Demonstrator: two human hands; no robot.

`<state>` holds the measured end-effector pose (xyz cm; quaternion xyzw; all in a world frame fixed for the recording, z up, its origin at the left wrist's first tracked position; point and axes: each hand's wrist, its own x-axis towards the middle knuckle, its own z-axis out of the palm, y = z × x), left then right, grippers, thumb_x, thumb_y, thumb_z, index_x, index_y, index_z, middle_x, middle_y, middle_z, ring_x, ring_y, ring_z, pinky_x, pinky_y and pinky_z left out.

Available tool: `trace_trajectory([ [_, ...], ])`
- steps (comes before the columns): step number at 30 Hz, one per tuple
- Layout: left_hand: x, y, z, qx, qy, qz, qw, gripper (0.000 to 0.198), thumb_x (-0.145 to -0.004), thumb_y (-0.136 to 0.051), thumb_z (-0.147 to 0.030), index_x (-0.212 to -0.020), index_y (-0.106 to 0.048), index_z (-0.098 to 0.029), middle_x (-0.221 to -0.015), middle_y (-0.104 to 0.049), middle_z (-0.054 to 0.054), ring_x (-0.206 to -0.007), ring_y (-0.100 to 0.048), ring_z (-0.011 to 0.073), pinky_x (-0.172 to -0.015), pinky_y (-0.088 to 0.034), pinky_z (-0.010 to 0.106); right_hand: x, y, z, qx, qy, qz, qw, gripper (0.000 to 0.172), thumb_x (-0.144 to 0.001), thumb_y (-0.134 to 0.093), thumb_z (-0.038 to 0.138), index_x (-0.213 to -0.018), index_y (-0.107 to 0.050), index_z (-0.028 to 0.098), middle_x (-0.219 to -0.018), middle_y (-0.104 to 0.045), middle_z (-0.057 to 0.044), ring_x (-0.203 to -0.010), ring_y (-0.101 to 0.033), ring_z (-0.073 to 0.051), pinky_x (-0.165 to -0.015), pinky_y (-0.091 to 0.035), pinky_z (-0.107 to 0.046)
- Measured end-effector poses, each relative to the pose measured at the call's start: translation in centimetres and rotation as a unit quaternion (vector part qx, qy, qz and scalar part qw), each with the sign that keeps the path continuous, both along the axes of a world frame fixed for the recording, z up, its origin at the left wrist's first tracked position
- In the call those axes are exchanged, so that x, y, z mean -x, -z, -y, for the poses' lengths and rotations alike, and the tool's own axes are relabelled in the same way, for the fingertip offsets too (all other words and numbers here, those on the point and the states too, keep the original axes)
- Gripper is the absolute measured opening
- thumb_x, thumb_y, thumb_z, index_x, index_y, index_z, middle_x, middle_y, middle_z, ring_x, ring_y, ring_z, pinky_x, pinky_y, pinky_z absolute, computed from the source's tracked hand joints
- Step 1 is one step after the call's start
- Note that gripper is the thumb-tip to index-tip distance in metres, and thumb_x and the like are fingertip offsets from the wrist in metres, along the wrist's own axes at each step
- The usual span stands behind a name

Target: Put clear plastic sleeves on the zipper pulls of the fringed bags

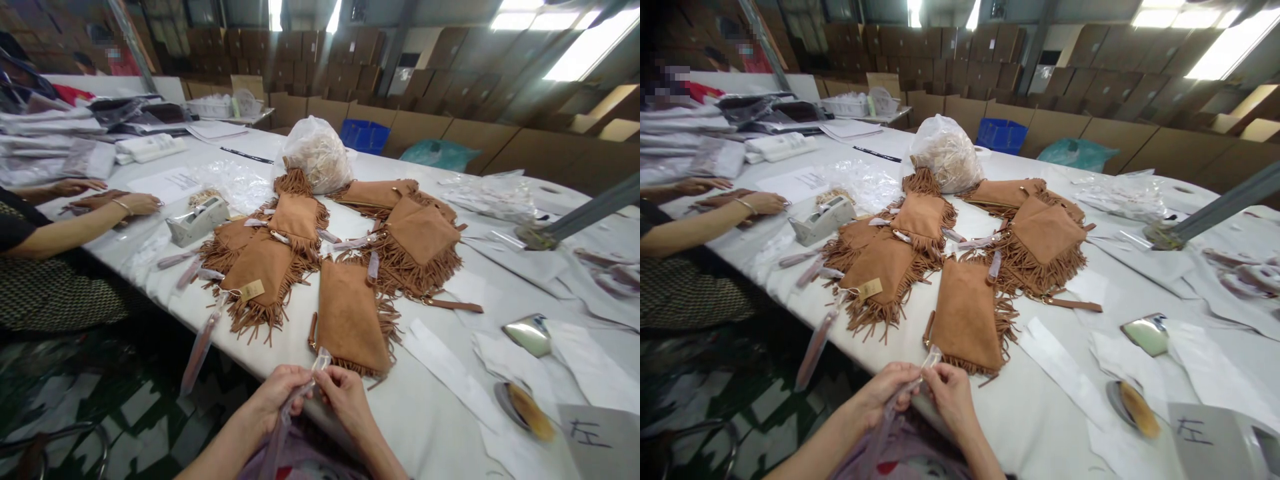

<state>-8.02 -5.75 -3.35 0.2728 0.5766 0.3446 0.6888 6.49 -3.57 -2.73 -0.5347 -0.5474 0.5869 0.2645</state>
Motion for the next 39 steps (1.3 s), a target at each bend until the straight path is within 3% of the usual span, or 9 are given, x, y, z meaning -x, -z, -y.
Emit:
trace_trajectory([
  [6,-0.4,-0.2,0.3,-0.041,-0.045,-0.04,0.997,0.039,-0.068,-0.059,-0.054,-0.071,-0.055,-0.015,-0.051,-0.053,-0.003,-0.032,-0.031,0.0043,-0.036,-0.017,0.019,-1.9,-0.4,1.0,-0.023,0.139,0.062,0.988,0.042,-0.075,-0.054,0.056,-0.062,-0.063,0.017,-0.05,-0.058,-0.001,-0.041,-0.047,-0.013,-0.043,-0.034,-0.024],
  [10,-1.0,-0.7,0.8,-0.108,-0.043,-0.137,0.984,0.026,-0.075,-0.058,-0.042,-0.07,-0.059,-0.016,-0.055,-0.059,-0.001,-0.042,-0.045,0.0089,-0.044,-0.029,0.021,-1.3,-0.7,2.4,0.093,0.182,-0.082,0.975,0.052,-0.067,-0.067,0.051,-0.103,-0.061,0.015,-0.067,-0.068,-0.004,-0.037,-0.048,-0.011,-0.036,-0.032,-0.023],
  [15,-1.1,-2.0,1.1,-0.229,0.011,-0.272,0.935,0.017,-0.083,-0.049,-0.029,-0.073,-0.058,-0.019,-0.072,-0.068,0.002,-0.071,-0.062,0.0171,-0.068,-0.041,0.025,1.0,-0.9,2.8,0.168,0.214,-0.238,0.932,0.07,-0.061,-0.077,0.045,-0.118,-0.053,0.014,-0.059,-0.064,0.001,-0.035,-0.045,-0.007,-0.034,-0.028,-0.017],
  [19,-0.5,-2.1,1.2,-0.21,-0.006,-0.223,0.952,0.011,-0.082,-0.05,-0.031,-0.086,-0.047,-0.021,-0.064,-0.066,-0.001,-0.06,-0.06,0.0154,-0.057,-0.04,0.022,1.3,-0.3,2.8,0.233,0.246,-0.308,0.889,0.073,-0.058,-0.081,0.037,-0.12,-0.047,0.021,-0.074,-0.067,0.001,-0.038,-0.046,-0.004,-0.034,-0.028,-0.014],
  [23,-0.8,-1.1,1.2,-0.165,-0.019,-0.166,0.972,0.03,-0.081,-0.054,-0.039,-0.098,-0.035,-0.023,-0.052,-0.059,-0.007,-0.038,-0.046,0.01,-0.041,-0.032,0.018,1.3,-0.1,2.9,0.25,0.25,-0.337,0.872,0.065,-0.059,-0.082,0.034,-0.113,-0.049,0.024,-0.071,-0.064,0.005,-0.039,-0.045,-0.003,-0.034,-0.027,-0.013],
  [28,-2.1,-0.4,1.3,-0.115,-0.027,0.049,0.992,0.048,-0.075,-0.061,-0.053,-0.093,-0.027,-0.025,-0.049,-0.052,-0.011,-0.029,-0.035,0.0054,-0.032,-0.022,0.014,1.0,-1.1,2.1,0.273,0.169,-0.409,0.854,0.035,-0.066,-0.079,0.035,-0.083,-0.054,0.017,-0.064,-0.059,0.007,-0.033,-0.023,0.004,-0.032,-0.017,-0.009],
  [32,-2.1,-0.4,1.3,-0.043,0.032,0.192,0.98,0.049,-0.07,-0.067,-0.052,-0.092,-0.032,-0.024,-0.055,-0.054,-0.009,-0.032,-0.036,0.0042,-0.036,-0.025,0.015,-0.1,-1.3,1.5,0.298,0.102,-0.467,0.826,0.029,-0.073,-0.074,0.037,-0.077,-0.053,0.016,-0.041,-0.033,0.014,-0.031,-0.011,0.002,-0.032,-0.015,-0.008],
  [35,-0.8,-0.6,0.9,-0.062,0.111,0.069,0.989,0.04,-0.073,-0.062,-0.053,-0.087,-0.044,-0.021,-0.052,-0.052,-0.006,-0.039,-0.043,0.0077,-0.041,-0.03,0.018,-0.8,-0.6,1.8,0.284,0.103,-0.45,0.84,0.032,-0.072,-0.074,0.039,-0.071,-0.052,0.016,-0.039,-0.031,0.014,-0.031,-0.01,0.002,-0.032,-0.015,-0.009],
  [39,0.8,-1.0,-1.8,-0.176,0.045,-0.265,0.947,0.038,-0.084,-0.044,-0.05,-0.066,-0.052,-0.018,-0.055,-0.054,-0.002,-0.049,-0.048,0.0117,-0.05,-0.034,0.023,-1.2,0.4,2.6,0.235,0.107,-0.339,0.905,0.037,-0.071,-0.072,0.048,-0.074,-0.057,0.014,-0.036,-0.035,0.013,-0.03,-0.012,0.001,-0.033,-0.013,-0.013],
])
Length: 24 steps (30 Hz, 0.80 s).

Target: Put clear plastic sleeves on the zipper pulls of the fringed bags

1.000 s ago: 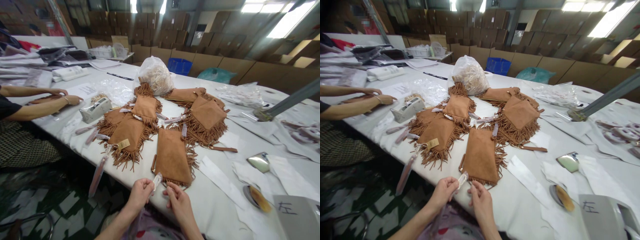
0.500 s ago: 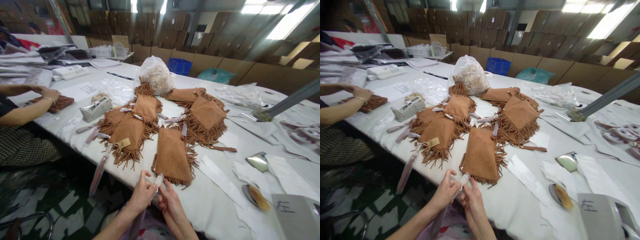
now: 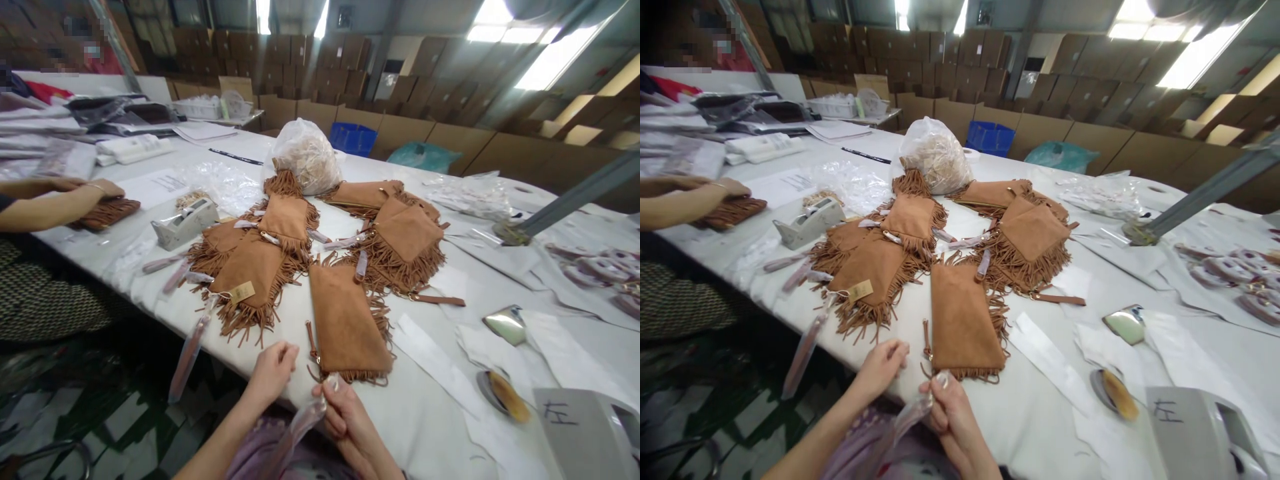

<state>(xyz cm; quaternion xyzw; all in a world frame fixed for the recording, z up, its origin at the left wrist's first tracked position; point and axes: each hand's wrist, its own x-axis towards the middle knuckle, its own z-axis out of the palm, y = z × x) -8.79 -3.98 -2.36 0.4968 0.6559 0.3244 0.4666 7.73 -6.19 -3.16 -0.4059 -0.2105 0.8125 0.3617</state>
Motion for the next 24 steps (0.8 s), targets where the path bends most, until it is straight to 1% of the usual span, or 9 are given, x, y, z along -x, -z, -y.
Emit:
trace_trajectory([
  [3,-0.6,0.4,-2.7,-0.021,-0.011,-0.04,0.999,0.035,-0.08,-0.05,-0.045,-0.058,-0.056,-0.018,-0.053,-0.055,0.0,-0.053,-0.05,0.0145,-0.054,-0.033,0.025,-0.8,-0.3,0.5,-0.092,-0.039,0.194,0.976,0.04,-0.074,-0.063,0.054,-0.083,-0.061,0.015,-0.04,-0.051,0.007,-0.027,-0.027,-0.004,-0.031,-0.018,-0.017],
  [5,-1.7,1.0,-3.9,-0.021,-0.003,-0.043,0.999,0.027,-0.074,-0.057,-0.035,-0.054,-0.058,-0.017,-0.049,-0.055,0.0,-0.053,-0.051,0.0153,-0.054,-0.033,0.026,-1.8,-1.1,0.7,-0.183,-0.026,0.361,0.914,0.039,-0.075,-0.061,0.053,-0.09,-0.064,0.016,-0.058,-0.066,-0.001,-0.034,-0.045,-0.009,-0.035,-0.032,-0.021],
  [8,-3.3,2.2,-4.4,-0.027,-0.002,-0.033,0.999,0.012,-0.066,-0.06,-0.022,-0.055,-0.059,-0.016,-0.051,-0.057,0.0,-0.054,-0.052,0.0151,-0.055,-0.034,0.025,-3.5,-2.1,0.4,-0.324,0.048,0.524,0.787,0.033,-0.08,-0.057,0.045,-0.096,-0.067,0.018,-0.081,-0.071,-0.008,-0.059,-0.061,-0.018,-0.059,-0.049,-0.028],
  [9,-3.7,2.5,-4.2,-0.032,-0.005,-0.027,0.999,0.008,-0.065,-0.06,-0.02,-0.058,-0.06,-0.016,-0.053,-0.059,0.0,-0.055,-0.052,0.0148,-0.055,-0.034,0.024,-4.0,-2.1,0.0,-0.36,0.065,0.54,0.758,0.031,-0.082,-0.055,0.042,-0.097,-0.067,0.018,-0.087,-0.07,-0.009,-0.066,-0.063,-0.019,-0.065,-0.05,-0.029],
  [11,-4.2,2.9,-3.7,-0.044,-0.013,-0.004,0.999,0.006,-0.067,-0.06,-0.021,-0.067,-0.061,-0.015,-0.059,-0.062,0.001,-0.057,-0.054,0.0141,-0.056,-0.037,0.023,-4.4,-1.4,-0.8,-0.413,0.07,0.538,0.732,0.029,-0.085,-0.05,0.036,-0.101,-0.066,0.017,-0.094,-0.068,-0.01,-0.074,-0.064,-0.02,-0.069,-0.051,-0.03],
  [15,-4.3,2.9,-2.4,-0.076,-0.021,0.057,0.995,0.026,-0.08,-0.051,-0.028,-0.099,-0.057,-0.011,-0.072,-0.067,0.004,-0.062,-0.06,0.0139,-0.058,-0.044,0.022,-4.1,1.5,-2.0,-0.457,0.059,0.51,0.727,0.024,-0.085,-0.049,0.027,-0.1,-0.064,0.017,-0.094,-0.065,-0.01,-0.081,-0.062,-0.02,-0.073,-0.052,-0.032],
  [18,-4.3,1.9,-1.7,-0.113,-0.015,0.066,0.991,0.025,-0.084,-0.048,-0.03,-0.097,-0.059,-0.012,-0.076,-0.067,0.005,-0.069,-0.061,0.0157,-0.064,-0.047,0.025,-4.2,2.9,-2.2,-0.455,0.072,0.495,0.737,0.023,-0.084,-0.051,0.027,-0.101,-0.064,0.018,-0.099,-0.064,-0.01,-0.092,-0.06,-0.022,-0.082,-0.049,-0.035],
  [21,-4.6,0.5,-1.2,-0.165,0.016,0.044,0.985,0.021,-0.084,-0.051,-0.032,-0.077,-0.063,-0.016,-0.078,-0.064,0.005,-0.081,-0.057,0.0187,-0.076,-0.044,0.028,-5.0,2.2,-2.5,-0.407,0.061,0.455,0.79,0.025,-0.085,-0.051,0.033,-0.099,-0.065,0.018,-0.096,-0.066,-0.009,-0.09,-0.061,-0.022,-0.081,-0.05,-0.034],
  [24,-5.3,-0.8,-0.9,-0.217,0.127,0.002,0.968,0.024,-0.088,-0.046,-0.031,-0.077,-0.063,-0.019,-0.081,-0.064,0.005,-0.084,-0.056,0.0191,-0.078,-0.041,0.029,-5.7,-0.2,-2.6,-0.37,0.05,0.414,0.83,0.033,-0.083,-0.055,0.039,-0.107,-0.063,0.018,-0.088,-0.066,-0.006,-0.077,-0.063,-0.019,-0.07,-0.051,-0.03],
])
